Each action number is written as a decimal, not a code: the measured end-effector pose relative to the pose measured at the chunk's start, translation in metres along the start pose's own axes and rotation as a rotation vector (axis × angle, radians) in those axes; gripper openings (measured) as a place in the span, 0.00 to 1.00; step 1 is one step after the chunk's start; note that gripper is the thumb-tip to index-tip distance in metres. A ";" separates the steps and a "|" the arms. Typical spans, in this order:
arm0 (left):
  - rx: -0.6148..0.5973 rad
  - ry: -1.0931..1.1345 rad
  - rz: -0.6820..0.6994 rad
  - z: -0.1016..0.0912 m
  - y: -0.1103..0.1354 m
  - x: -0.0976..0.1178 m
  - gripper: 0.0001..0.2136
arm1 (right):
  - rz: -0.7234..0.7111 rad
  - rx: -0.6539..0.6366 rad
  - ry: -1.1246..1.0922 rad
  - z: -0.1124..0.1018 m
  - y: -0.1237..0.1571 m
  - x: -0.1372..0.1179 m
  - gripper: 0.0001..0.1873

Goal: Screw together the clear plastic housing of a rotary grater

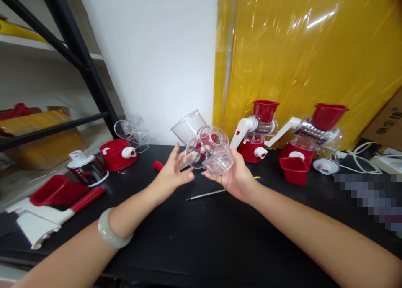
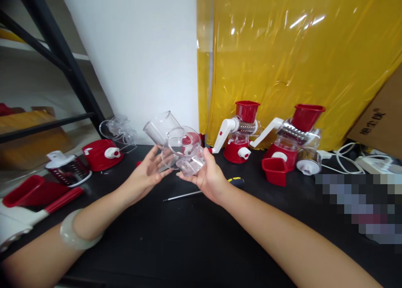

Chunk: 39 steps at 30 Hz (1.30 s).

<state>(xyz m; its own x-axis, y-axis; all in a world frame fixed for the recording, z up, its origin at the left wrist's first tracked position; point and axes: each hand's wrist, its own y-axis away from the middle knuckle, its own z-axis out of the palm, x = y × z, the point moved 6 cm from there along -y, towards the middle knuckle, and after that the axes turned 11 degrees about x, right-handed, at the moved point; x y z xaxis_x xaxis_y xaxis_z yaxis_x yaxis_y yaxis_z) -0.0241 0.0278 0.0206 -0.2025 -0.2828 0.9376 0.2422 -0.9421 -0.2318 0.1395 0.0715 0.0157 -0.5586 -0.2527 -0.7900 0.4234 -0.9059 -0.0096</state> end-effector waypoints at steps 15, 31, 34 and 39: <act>0.042 -0.197 0.272 -0.003 0.013 0.019 0.31 | 0.201 -0.025 0.004 0.004 0.005 0.018 0.35; 0.179 -0.355 0.509 0.007 0.020 0.028 0.31 | 0.137 0.113 -0.123 0.002 0.006 0.021 0.35; 0.163 -0.407 0.392 0.007 0.018 0.024 0.28 | 0.116 0.068 -0.102 0.002 0.004 0.023 0.35; 0.308 -0.178 0.270 -0.012 0.005 0.028 0.27 | 0.019 0.095 0.241 -0.006 -0.011 0.002 0.27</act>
<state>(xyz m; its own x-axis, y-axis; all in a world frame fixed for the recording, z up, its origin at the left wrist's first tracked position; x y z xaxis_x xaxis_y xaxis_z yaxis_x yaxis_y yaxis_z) -0.0404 0.0130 0.0429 0.0665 -0.4508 0.8902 0.5406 -0.7336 -0.4118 0.1383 0.0827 0.0104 -0.3605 -0.1921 -0.9128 0.3570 -0.9325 0.0553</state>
